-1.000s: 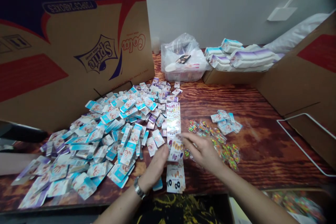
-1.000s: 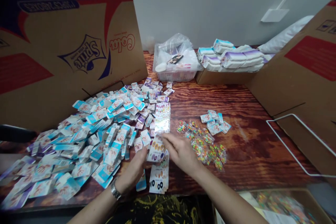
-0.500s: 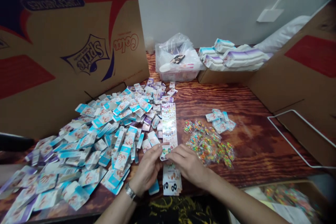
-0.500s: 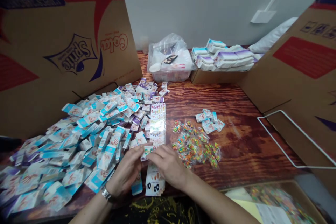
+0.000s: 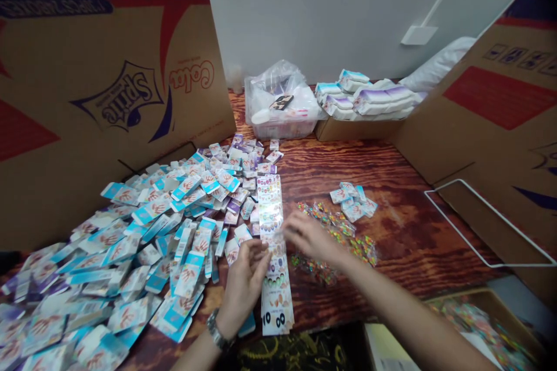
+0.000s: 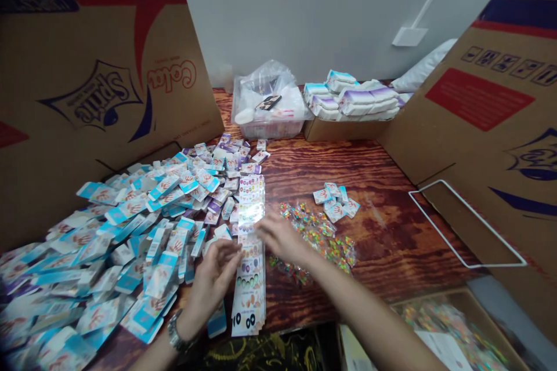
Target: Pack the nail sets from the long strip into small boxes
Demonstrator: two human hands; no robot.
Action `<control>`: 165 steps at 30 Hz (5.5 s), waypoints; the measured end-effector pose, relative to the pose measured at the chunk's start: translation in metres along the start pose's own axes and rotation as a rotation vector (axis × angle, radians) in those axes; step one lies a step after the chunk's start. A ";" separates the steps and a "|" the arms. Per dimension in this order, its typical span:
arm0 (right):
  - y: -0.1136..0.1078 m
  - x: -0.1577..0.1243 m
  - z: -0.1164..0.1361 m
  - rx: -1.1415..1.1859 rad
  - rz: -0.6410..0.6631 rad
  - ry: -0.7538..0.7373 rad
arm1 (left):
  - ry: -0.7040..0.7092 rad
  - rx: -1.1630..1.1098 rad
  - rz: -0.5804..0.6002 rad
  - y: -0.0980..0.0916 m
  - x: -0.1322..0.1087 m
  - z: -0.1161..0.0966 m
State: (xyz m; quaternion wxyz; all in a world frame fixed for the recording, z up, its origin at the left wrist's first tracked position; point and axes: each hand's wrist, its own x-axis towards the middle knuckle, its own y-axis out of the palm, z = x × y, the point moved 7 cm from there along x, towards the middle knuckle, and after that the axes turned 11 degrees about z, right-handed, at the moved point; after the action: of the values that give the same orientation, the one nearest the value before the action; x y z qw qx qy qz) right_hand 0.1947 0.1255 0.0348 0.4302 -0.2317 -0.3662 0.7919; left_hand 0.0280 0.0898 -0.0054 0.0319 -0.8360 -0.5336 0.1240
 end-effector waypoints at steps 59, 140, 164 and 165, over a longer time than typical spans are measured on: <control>0.003 0.058 -0.099 -0.173 0.271 0.120 | 0.158 0.674 -0.008 -0.039 0.011 -0.006; -0.001 -0.006 0.053 0.153 -0.133 -0.191 | 0.392 0.697 -0.055 -0.004 -0.004 -0.053; 0.019 -0.002 0.038 0.684 -0.395 0.148 | 0.483 0.932 -0.228 0.005 -0.015 -0.059; 0.016 -0.003 0.042 0.607 -0.410 0.135 | 0.490 0.949 -0.239 0.005 -0.015 -0.060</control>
State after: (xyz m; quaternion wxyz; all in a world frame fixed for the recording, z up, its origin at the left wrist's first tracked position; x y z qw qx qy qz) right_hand 0.1600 0.1011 0.0489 0.6523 -0.0670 -0.1244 0.7447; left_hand 0.0410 0.0786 0.0538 0.5429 -0.6677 -0.4873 0.1482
